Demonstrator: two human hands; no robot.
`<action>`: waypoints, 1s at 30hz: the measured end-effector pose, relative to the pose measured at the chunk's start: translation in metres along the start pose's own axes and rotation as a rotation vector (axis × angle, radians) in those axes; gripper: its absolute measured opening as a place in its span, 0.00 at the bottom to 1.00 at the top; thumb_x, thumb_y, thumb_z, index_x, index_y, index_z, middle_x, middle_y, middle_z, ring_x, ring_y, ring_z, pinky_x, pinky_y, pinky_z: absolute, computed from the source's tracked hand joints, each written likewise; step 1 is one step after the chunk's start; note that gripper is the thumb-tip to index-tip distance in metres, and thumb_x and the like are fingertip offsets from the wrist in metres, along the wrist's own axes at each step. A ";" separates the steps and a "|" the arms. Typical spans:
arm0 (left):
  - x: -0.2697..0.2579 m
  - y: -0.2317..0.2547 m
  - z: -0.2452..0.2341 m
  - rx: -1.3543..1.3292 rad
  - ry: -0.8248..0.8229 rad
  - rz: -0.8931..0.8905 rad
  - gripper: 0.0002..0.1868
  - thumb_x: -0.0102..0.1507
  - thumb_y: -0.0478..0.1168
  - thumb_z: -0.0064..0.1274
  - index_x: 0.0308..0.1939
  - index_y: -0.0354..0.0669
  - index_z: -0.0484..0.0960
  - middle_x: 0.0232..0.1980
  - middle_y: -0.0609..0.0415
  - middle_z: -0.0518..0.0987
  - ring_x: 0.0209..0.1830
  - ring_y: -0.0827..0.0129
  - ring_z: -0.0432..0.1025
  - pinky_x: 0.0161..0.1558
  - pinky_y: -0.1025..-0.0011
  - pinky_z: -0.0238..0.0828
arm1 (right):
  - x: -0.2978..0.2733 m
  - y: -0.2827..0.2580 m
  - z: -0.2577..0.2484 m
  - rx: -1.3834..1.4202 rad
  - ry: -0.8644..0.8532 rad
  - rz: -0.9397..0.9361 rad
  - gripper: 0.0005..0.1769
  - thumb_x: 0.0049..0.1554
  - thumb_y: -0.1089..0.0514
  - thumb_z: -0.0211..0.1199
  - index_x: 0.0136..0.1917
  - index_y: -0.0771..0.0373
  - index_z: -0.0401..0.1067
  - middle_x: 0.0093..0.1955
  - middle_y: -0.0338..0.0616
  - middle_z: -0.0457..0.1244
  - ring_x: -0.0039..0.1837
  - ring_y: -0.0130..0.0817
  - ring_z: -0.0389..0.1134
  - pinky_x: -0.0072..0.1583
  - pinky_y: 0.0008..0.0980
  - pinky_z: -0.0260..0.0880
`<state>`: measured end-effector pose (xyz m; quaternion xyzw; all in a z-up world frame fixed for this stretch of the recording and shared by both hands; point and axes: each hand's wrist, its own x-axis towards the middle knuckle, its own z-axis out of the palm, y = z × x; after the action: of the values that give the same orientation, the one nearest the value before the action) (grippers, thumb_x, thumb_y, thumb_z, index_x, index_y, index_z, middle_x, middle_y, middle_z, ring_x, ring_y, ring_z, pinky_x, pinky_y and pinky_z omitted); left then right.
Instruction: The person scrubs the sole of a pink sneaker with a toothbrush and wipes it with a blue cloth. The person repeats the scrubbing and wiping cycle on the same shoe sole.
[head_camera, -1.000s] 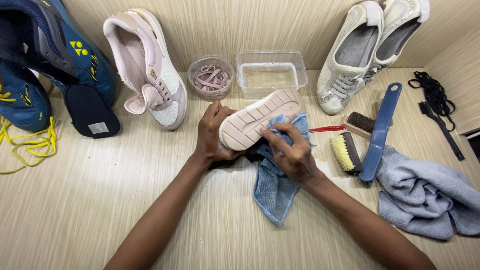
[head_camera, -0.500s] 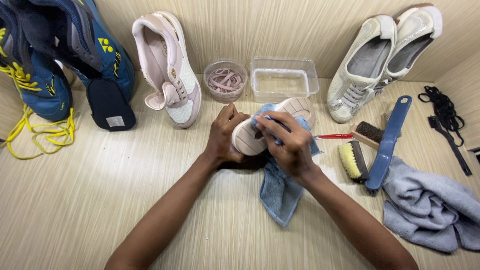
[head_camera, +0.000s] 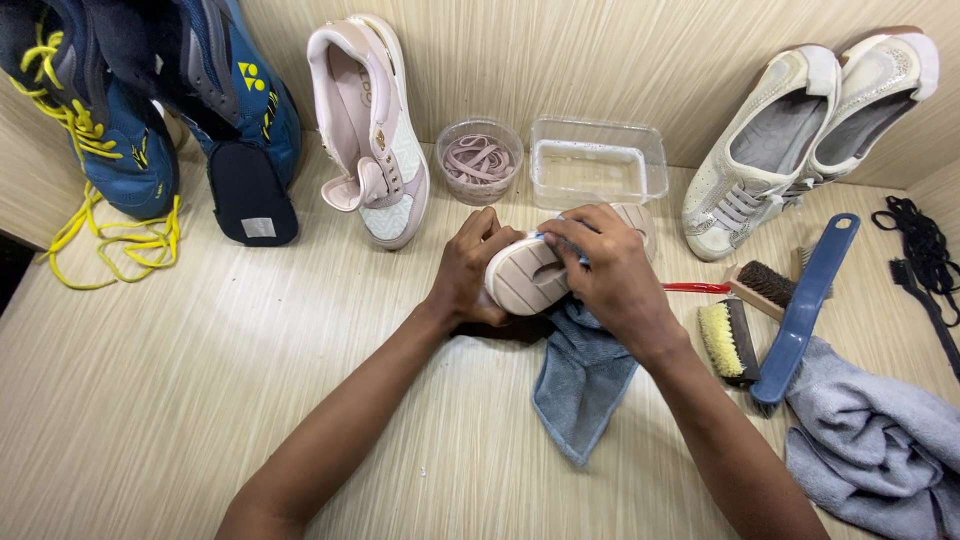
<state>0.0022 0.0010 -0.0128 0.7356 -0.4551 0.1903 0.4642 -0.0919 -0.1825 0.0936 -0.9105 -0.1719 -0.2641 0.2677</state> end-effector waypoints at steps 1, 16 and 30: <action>0.000 0.000 0.000 0.002 -0.002 0.002 0.39 0.31 0.57 0.66 0.44 0.46 0.78 0.35 0.56 0.61 0.33 0.58 0.65 0.39 0.61 0.67 | -0.001 0.004 0.000 0.001 0.003 0.000 0.06 0.65 0.60 0.64 0.51 0.63 0.80 0.44 0.51 0.68 0.50 0.51 0.74 0.48 0.43 0.76; 0.006 0.005 -0.004 -0.014 0.000 -0.009 0.35 0.33 0.50 0.65 0.42 0.43 0.77 0.35 0.54 0.60 0.31 0.56 0.64 0.38 0.62 0.66 | -0.004 -0.005 0.006 0.019 0.028 -0.017 0.07 0.62 0.66 0.65 0.54 0.62 0.80 0.47 0.51 0.69 0.51 0.51 0.73 0.47 0.43 0.77; 0.001 0.003 0.001 0.010 -0.007 -0.010 0.35 0.30 0.48 0.63 0.39 0.42 0.72 0.36 0.52 0.61 0.33 0.54 0.64 0.38 0.63 0.65 | -0.009 -0.032 0.013 0.080 0.117 -0.118 0.07 0.61 0.66 0.68 0.52 0.59 0.82 0.51 0.46 0.72 0.52 0.43 0.75 0.49 0.37 0.79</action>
<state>0.0000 -0.0002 -0.0113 0.7410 -0.4519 0.1877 0.4598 -0.1083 -0.1509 0.0917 -0.8704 -0.2198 -0.3250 0.2974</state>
